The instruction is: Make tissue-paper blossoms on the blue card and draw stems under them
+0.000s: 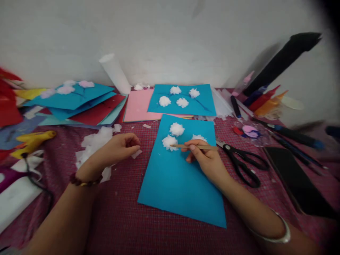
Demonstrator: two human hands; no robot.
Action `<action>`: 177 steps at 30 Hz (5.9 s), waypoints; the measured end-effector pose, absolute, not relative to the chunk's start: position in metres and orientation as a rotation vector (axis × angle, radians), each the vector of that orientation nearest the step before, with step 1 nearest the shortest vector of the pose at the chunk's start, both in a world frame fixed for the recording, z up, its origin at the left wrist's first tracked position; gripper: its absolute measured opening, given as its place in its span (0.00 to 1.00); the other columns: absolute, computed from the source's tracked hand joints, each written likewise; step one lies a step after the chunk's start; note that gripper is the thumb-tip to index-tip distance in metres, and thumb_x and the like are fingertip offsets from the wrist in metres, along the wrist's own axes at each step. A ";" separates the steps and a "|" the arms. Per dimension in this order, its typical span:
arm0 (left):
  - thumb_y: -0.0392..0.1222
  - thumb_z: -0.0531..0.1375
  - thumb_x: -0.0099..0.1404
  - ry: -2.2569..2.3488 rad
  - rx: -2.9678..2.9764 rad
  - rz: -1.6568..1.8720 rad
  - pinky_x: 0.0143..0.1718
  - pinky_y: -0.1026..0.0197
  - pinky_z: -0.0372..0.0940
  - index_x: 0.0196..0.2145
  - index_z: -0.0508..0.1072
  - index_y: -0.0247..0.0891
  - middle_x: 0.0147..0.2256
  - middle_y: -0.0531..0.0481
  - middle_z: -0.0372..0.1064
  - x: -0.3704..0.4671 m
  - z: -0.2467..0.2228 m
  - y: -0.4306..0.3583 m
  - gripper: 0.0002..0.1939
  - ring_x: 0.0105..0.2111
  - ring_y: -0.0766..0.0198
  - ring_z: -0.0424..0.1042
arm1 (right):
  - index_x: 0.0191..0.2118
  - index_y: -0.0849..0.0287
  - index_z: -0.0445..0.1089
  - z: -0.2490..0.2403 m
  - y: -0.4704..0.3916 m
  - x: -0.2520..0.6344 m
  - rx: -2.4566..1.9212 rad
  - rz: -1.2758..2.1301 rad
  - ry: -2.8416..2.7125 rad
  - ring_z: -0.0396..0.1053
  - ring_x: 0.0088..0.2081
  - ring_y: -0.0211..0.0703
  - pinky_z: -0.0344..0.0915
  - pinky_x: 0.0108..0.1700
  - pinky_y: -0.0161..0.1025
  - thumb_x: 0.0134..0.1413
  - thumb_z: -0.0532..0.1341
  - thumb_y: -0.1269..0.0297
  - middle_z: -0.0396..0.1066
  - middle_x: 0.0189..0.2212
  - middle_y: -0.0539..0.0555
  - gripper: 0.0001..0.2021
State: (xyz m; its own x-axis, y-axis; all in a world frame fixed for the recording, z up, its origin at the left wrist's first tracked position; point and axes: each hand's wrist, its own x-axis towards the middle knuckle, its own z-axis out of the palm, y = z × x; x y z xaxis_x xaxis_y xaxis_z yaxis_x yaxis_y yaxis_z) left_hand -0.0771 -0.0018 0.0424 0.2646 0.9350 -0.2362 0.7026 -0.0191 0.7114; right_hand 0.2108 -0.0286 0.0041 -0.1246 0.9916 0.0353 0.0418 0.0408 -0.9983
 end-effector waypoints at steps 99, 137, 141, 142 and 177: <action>0.45 0.57 0.61 1.366 1.889 0.533 0.29 0.62 0.58 0.26 0.68 0.38 0.27 0.54 0.65 -0.035 0.013 -0.011 0.10 0.28 0.66 0.64 | 0.35 0.58 0.72 0.006 -0.027 0.226 -1.110 1.176 -1.475 0.69 0.28 0.40 0.67 0.35 0.39 0.61 0.54 0.50 0.71 0.23 0.50 0.17; 0.34 0.54 0.60 1.376 2.251 0.410 0.29 0.63 0.57 0.27 0.69 0.38 0.27 0.52 0.67 0.006 0.018 0.010 0.06 0.28 0.65 0.66 | 0.37 0.58 0.71 -0.001 -0.023 0.215 -1.064 1.143 -1.358 0.68 0.25 0.37 0.66 0.30 0.37 0.62 0.54 0.55 0.72 0.25 0.50 0.14; 0.35 0.54 0.59 1.388 2.231 0.422 0.29 0.63 0.57 0.26 0.69 0.39 0.27 0.52 0.67 0.006 0.020 0.009 0.05 0.28 0.65 0.67 | 0.36 0.58 0.70 0.003 -0.029 0.216 -1.022 1.150 -1.309 0.69 0.27 0.38 0.67 0.33 0.38 0.63 0.53 0.55 0.71 0.23 0.50 0.14; 0.35 0.54 0.58 1.398 2.231 0.415 0.29 0.63 0.57 0.26 0.68 0.39 0.27 0.53 0.67 0.006 0.021 0.009 0.05 0.28 0.65 0.67 | 0.36 0.58 0.70 0.003 -0.031 0.215 -1.017 1.159 -1.339 0.70 0.28 0.38 0.67 0.33 0.38 0.63 0.53 0.55 0.70 0.23 0.50 0.14; 0.45 0.57 0.58 1.616 1.493 1.212 0.25 0.66 0.59 0.28 0.65 0.37 0.23 0.55 0.63 -0.091 0.062 0.030 0.09 0.21 0.70 0.62 | 0.36 0.58 0.69 -0.009 -0.030 0.226 -1.135 1.216 -1.167 0.67 0.25 0.41 0.65 0.28 0.37 0.62 0.53 0.53 0.69 0.22 0.52 0.14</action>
